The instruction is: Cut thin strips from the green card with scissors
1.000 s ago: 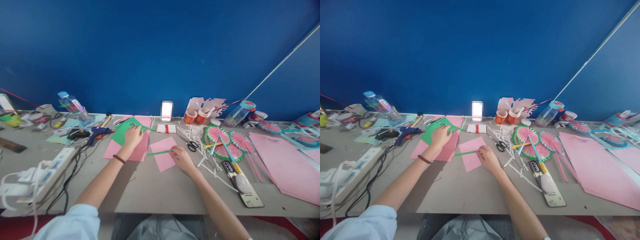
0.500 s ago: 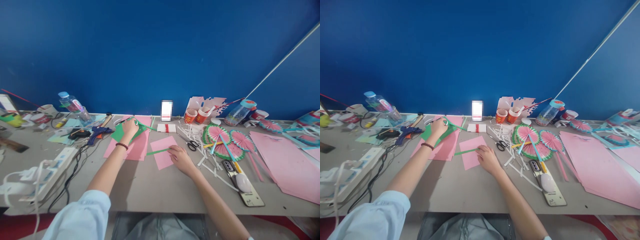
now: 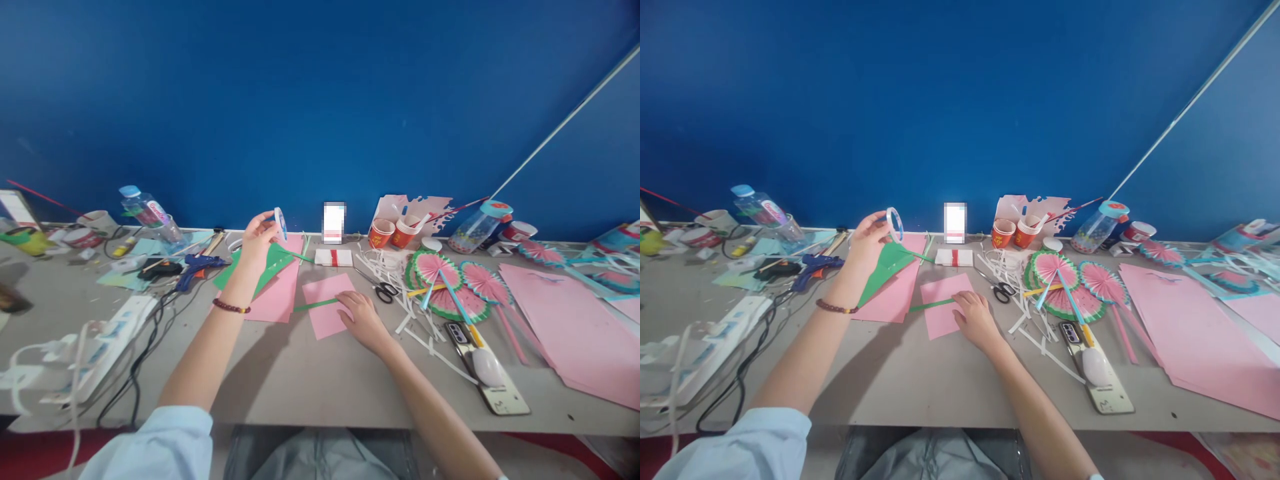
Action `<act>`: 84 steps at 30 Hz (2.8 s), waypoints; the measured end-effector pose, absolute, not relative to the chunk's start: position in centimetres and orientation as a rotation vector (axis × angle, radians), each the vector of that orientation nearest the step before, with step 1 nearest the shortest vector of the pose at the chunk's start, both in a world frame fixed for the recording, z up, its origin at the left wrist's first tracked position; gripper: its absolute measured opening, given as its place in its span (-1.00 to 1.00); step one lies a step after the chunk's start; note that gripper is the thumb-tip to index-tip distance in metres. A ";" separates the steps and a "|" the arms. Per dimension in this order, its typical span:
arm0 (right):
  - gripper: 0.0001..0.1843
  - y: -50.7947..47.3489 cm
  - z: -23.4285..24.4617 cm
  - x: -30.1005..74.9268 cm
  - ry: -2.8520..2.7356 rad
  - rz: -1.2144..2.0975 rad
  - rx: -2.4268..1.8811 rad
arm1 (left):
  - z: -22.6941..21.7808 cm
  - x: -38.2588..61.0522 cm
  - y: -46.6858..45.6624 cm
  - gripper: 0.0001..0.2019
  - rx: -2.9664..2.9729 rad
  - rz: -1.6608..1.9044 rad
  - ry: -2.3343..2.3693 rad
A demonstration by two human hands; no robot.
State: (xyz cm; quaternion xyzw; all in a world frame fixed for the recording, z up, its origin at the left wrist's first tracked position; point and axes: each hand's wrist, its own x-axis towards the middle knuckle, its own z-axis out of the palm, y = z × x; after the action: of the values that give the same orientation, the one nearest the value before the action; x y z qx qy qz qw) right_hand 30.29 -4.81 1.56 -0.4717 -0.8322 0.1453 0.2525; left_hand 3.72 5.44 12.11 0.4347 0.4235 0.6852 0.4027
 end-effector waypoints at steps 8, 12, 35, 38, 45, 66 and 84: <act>-0.26 -5.7 2.7 29.6 -1.996 0.352 -1.148 | 8.5 9.6 -2.9 -0.80 0.903 1.119 0.793; -0.47 -6.2 3.2 29.4 -2.012 0.419 -1.054 | 7.3 10.1 -4.7 -0.78 0.864 1.045 0.812; -0.88 -6.0 2.9 28.5 -2.116 0.188 -0.830 | 3.6 9.3 -5.8 -0.79 1.450 1.413 1.301; -0.88 -6.0 2.8 28.6 -2.123 0.182 -0.834 | 3.3 9.3 -5.8 -0.81 1.397 1.389 1.291; -0.86 -6.0 2.6 28.6 -2.072 0.242 -1.003 | 4.0 9.2 -6.3 -0.88 1.604 1.418 1.287; -0.80 -5.4 2.2 29.4 -1.926 0.701 -1.344 | 4.3 9.2 -5.9 -0.78 1.151 1.423 1.207; -0.80 -5.0 1.8 29.8 -1.734 0.772 -1.354 | 4.1 9.0 -5.8 -0.77 1.100 1.491 1.302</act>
State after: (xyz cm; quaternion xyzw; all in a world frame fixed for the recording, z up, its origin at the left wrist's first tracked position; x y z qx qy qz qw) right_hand 29.82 -4.97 1.83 -0.5338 -0.6836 0.3044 0.3938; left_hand 8.99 -5.77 4.06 0.4399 0.5205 0.5961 0.4245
